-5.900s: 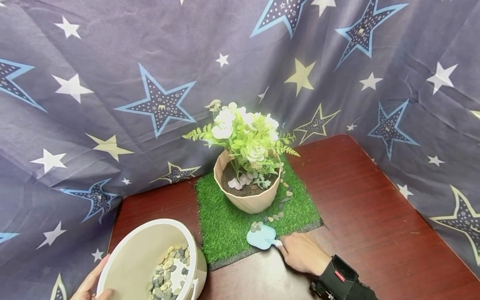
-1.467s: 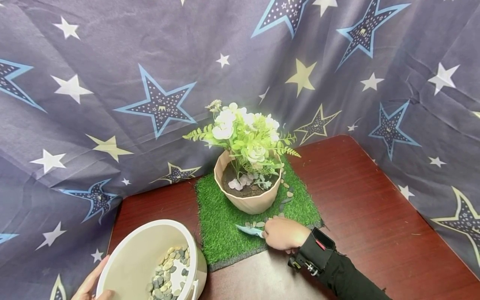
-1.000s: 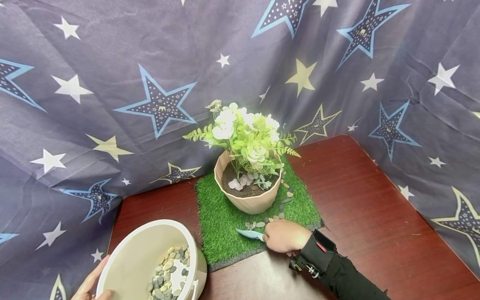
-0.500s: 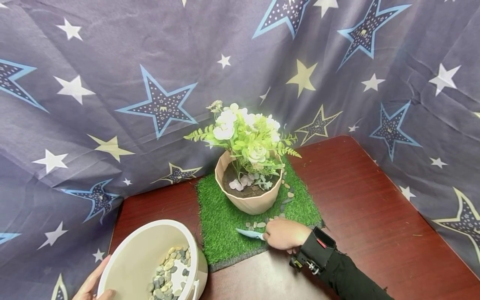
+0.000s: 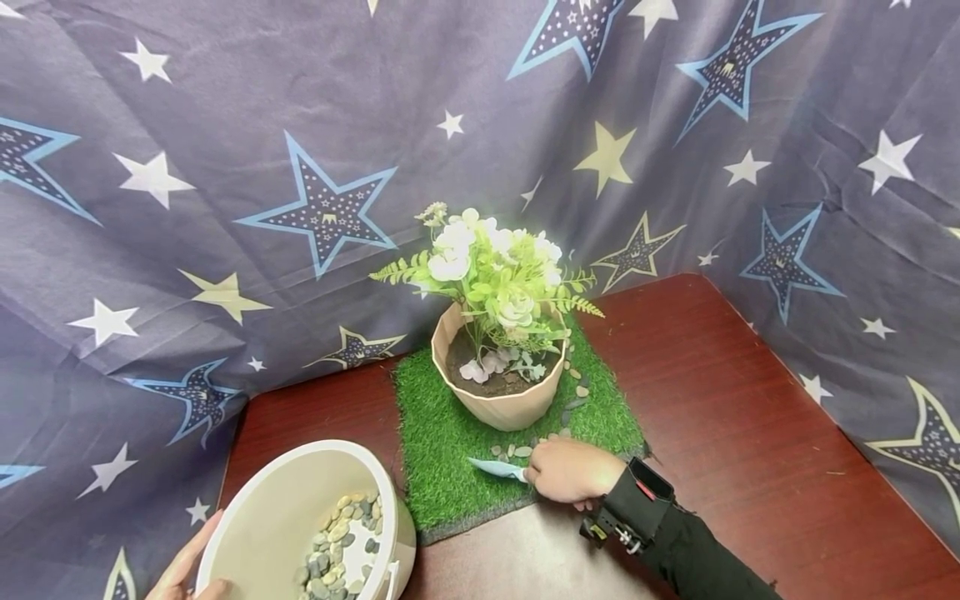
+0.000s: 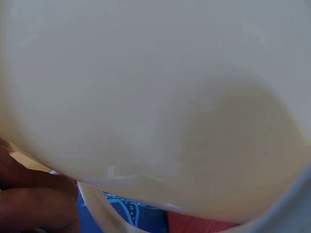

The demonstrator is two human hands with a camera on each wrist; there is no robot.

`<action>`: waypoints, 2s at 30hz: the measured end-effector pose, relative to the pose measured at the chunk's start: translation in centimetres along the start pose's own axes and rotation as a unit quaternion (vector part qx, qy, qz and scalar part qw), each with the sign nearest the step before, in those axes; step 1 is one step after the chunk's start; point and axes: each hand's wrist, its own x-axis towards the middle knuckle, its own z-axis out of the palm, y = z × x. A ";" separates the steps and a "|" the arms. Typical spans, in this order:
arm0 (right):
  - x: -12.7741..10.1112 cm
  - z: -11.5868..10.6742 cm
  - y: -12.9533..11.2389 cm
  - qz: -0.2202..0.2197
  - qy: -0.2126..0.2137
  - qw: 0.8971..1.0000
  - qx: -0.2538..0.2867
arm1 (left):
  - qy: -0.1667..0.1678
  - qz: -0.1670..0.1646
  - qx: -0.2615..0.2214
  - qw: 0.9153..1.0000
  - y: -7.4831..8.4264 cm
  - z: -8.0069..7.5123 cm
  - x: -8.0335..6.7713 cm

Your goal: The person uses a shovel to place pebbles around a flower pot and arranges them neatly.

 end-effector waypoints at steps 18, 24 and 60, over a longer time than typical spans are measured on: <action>-1.5 -2.0 -6.8 -0.207 0.120 0.968 -0.081 | -0.013 -0.022 -0.019 0.999 0.1 -0.7 -0.1; 1.4 -0.2 -12.3 -0.282 0.200 0.901 -0.263 | -0.002 -0.042 -0.029 0.999 0.1 -0.5 -0.4; 11.7 10.2 -21.7 -0.139 0.115 0.834 -0.521 | -0.043 -0.037 -0.091 0.994 -0.3 -0.6 -0.3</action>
